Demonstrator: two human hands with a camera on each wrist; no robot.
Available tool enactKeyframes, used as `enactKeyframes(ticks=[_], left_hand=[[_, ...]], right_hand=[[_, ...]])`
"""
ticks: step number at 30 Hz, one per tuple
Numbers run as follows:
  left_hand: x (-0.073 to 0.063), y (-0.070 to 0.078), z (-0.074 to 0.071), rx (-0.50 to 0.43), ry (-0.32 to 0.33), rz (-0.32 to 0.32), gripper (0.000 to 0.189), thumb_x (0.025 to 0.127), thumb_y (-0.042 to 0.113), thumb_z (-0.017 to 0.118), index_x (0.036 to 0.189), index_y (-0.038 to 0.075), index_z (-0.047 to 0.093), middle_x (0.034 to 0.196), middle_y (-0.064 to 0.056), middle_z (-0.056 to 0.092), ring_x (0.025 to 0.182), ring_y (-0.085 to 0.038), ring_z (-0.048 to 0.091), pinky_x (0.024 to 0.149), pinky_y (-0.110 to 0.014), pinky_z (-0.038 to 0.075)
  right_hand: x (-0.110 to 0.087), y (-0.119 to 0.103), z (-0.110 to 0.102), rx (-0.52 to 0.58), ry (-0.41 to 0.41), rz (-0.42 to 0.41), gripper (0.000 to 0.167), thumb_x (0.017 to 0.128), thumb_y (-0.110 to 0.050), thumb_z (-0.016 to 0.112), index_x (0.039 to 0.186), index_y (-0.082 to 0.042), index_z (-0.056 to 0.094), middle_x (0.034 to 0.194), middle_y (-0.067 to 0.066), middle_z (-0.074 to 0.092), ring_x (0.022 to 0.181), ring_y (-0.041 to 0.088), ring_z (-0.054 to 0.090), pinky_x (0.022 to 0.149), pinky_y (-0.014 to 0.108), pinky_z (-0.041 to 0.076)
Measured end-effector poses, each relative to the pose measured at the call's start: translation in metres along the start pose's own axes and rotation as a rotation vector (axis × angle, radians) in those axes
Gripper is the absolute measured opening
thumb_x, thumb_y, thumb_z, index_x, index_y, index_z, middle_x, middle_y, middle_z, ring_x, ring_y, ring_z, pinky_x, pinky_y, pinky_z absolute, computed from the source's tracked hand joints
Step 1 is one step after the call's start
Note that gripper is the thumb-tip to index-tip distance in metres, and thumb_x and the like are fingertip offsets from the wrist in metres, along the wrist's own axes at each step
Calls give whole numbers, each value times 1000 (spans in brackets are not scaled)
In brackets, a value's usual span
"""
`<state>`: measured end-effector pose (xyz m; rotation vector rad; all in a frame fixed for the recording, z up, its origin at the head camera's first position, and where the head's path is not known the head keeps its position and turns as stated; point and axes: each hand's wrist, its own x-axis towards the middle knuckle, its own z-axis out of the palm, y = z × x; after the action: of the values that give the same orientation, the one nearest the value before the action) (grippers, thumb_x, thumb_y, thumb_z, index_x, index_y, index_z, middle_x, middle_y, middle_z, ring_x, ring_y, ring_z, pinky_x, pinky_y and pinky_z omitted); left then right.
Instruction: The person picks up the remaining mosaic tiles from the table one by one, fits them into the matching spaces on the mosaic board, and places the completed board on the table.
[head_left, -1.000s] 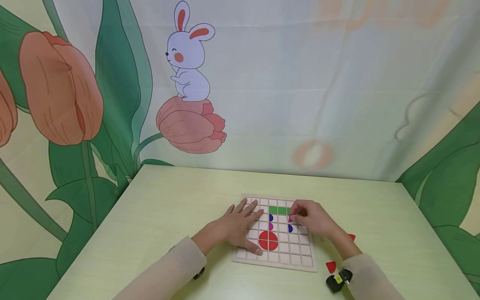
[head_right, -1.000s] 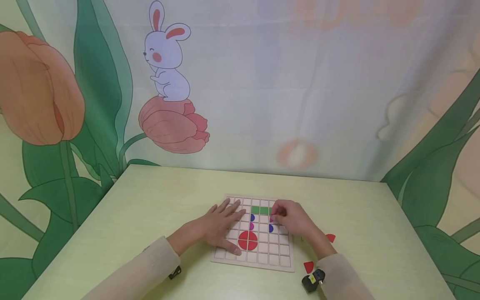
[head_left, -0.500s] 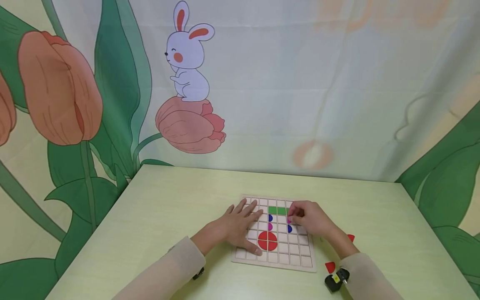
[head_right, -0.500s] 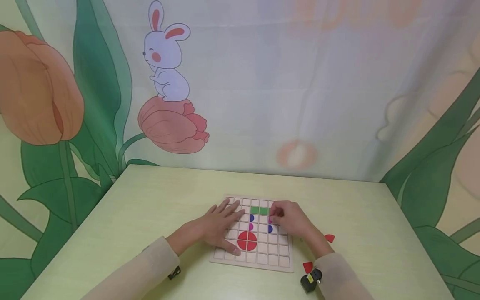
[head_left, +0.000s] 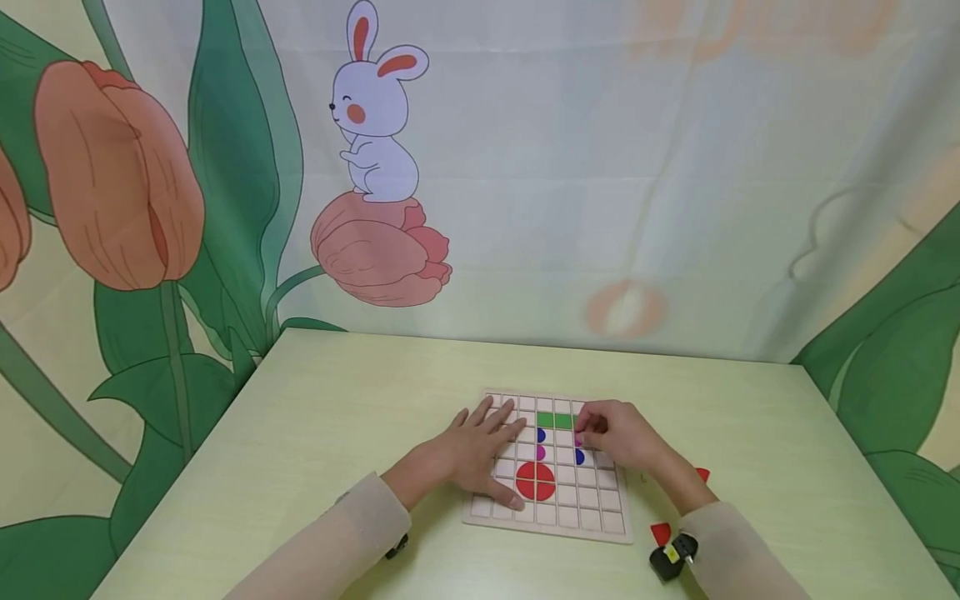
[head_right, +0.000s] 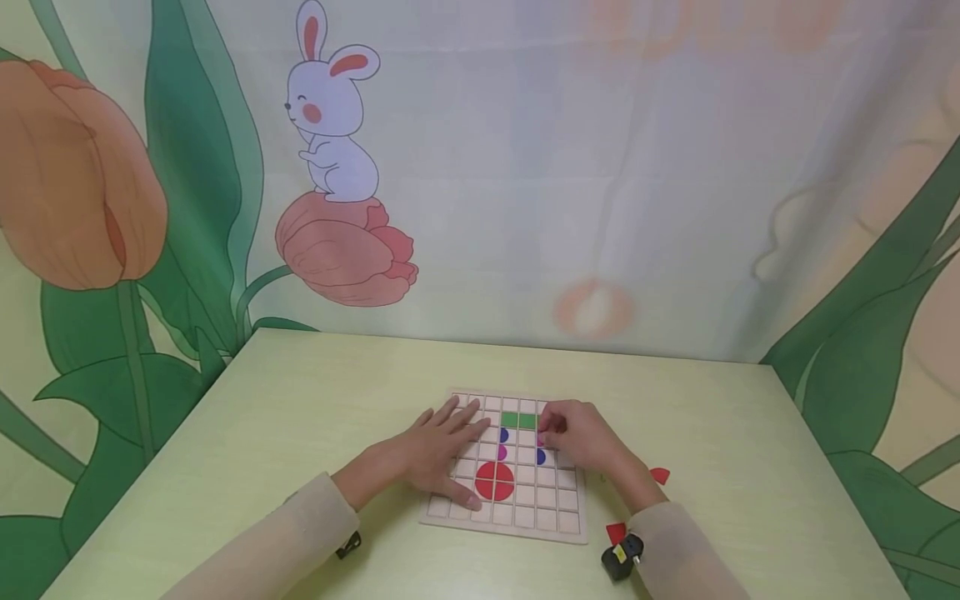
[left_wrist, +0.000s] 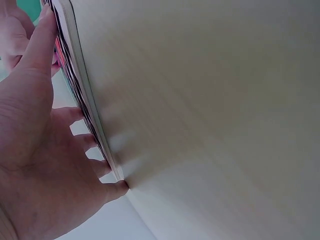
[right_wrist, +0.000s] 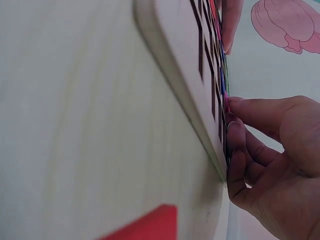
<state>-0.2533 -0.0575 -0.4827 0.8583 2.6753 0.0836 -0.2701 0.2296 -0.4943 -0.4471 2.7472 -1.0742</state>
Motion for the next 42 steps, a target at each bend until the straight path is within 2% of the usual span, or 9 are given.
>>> enactKeyframes(ticks=[9,27,35,42], left_hand=[[1,0,0,15,5,10,126,75,90,67,172,28,15,179,-4,2,164,-36,-1,129,-60,13],[1,0,0,5,1,13,127,75,90,67,172,28,14,179,-4,1,164,-36,-2,129,-61,12],[0,-1,-1,6,0,14,126,76,89,68,172,27,15,179,-4,1,164,-37,-1,129,-61,13],[1,-1,1,2,-4,7,127,75,89,68,172,28,14,179,-4,0,164,-36,-2,129,-61,12]], right_hand=[[0,-1,0,14,9,41,11,96,-7,79,101,-10,69,88,1,63,84,19,57,76,32,50],[-1,-2,-6,38,-13,44,11,97,-7,78,104,-10,70,90,1,64,86,20,58,78,31,51],[-4,-6,-17,21,-41,-4,9,98,-8,76,105,-10,70,92,0,65,88,20,58,77,31,51],[-15,-2,-41,-34,-15,-42,11,98,-11,77,108,-8,71,92,0,65,88,21,58,73,30,52]])
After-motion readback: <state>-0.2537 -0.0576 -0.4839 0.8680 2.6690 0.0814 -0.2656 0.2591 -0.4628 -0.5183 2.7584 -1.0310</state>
